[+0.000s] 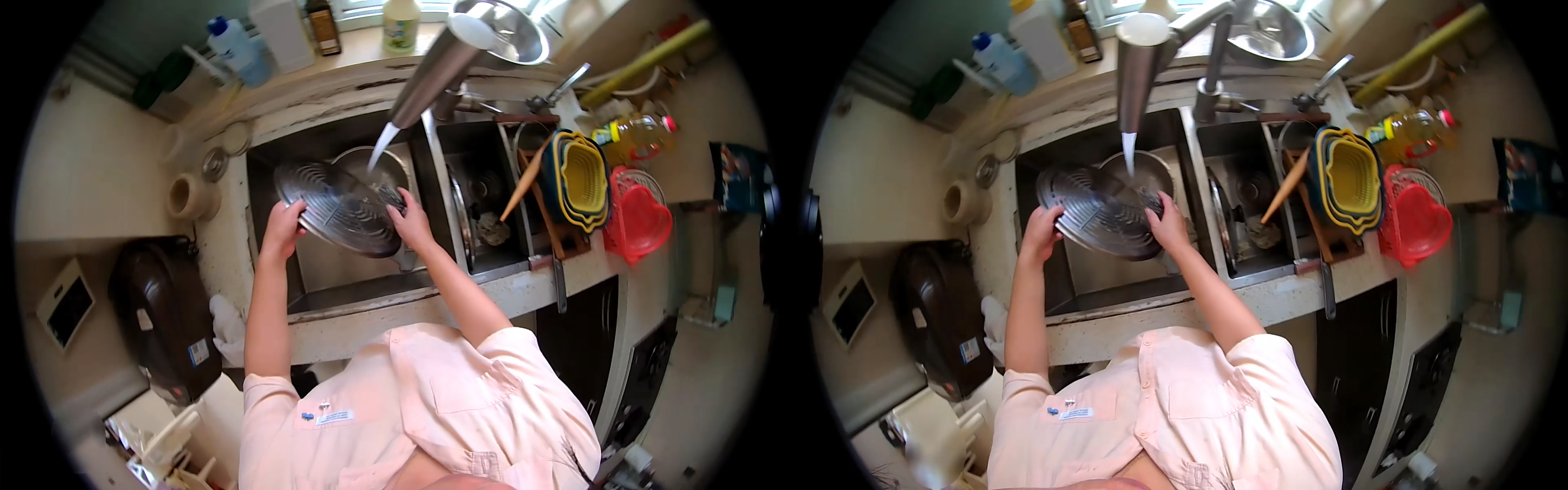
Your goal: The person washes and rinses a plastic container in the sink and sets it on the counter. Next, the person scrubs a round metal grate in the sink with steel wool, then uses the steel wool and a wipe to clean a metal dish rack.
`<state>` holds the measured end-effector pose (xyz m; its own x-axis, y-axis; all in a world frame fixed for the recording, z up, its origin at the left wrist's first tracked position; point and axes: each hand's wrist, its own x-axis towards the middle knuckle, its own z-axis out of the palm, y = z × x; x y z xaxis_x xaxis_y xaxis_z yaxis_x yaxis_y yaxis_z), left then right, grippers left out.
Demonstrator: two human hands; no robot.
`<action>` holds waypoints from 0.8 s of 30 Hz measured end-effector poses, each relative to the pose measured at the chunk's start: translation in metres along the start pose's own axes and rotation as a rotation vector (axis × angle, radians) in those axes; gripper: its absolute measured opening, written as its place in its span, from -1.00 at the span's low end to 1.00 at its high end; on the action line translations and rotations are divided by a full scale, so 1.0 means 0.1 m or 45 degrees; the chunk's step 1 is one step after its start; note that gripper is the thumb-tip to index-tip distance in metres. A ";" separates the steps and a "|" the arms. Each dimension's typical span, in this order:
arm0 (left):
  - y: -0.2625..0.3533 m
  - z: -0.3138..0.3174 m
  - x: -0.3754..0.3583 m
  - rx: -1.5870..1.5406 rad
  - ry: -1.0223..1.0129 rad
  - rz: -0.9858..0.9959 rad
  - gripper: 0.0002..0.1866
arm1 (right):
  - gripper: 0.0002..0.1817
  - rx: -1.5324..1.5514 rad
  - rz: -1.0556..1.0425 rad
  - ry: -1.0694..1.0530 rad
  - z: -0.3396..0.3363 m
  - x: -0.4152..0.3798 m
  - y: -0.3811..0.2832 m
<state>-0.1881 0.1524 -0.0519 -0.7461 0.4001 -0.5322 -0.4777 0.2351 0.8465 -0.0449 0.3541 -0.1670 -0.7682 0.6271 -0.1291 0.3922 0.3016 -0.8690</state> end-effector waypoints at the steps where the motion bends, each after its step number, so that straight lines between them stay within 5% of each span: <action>1: 0.03 0.02 -0.01 0.030 0.011 0.025 -0.89 | -0.46 0.099 0.076 -0.007 -0.03 0.02 -0.09; 6: 0.15 0.21 -0.13 0.138 0.119 0.092 -0.90 | -0.52 -0.031 -0.027 -0.135 -0.19 0.00 -0.16; 7: 0.12 0.19 -0.11 0.133 0.070 0.088 -0.89 | -0.53 0.118 0.112 -0.297 -0.24 -0.08 -0.28; 9: 0.08 0.25 -0.12 0.134 0.061 0.069 -0.88 | -0.48 0.475 -0.096 -0.472 -0.35 -0.37 -0.57; 15: -0.17 0.38 -0.21 0.034 0.079 0.081 -0.81 | -0.48 -0.171 -0.622 -0.172 -0.17 -0.83 -0.66; 20: -0.21 0.09 -0.09 -0.297 0.072 -0.250 -0.60 | -0.39 -0.029 -0.541 -0.246 -0.09 -0.84 -0.42; 24: -0.38 -0.24 0.26 -0.669 -0.301 -0.344 -0.56 | -0.39 -0.019 -0.571 -0.342 -0.09 -0.95 -0.37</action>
<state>-0.2002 0.1329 -0.0981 -0.4738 0.5863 -0.6571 -0.8434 -0.0872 0.5302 0.0180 0.2900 -0.1177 -0.9643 0.2281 0.1344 0.0007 0.5096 -0.8604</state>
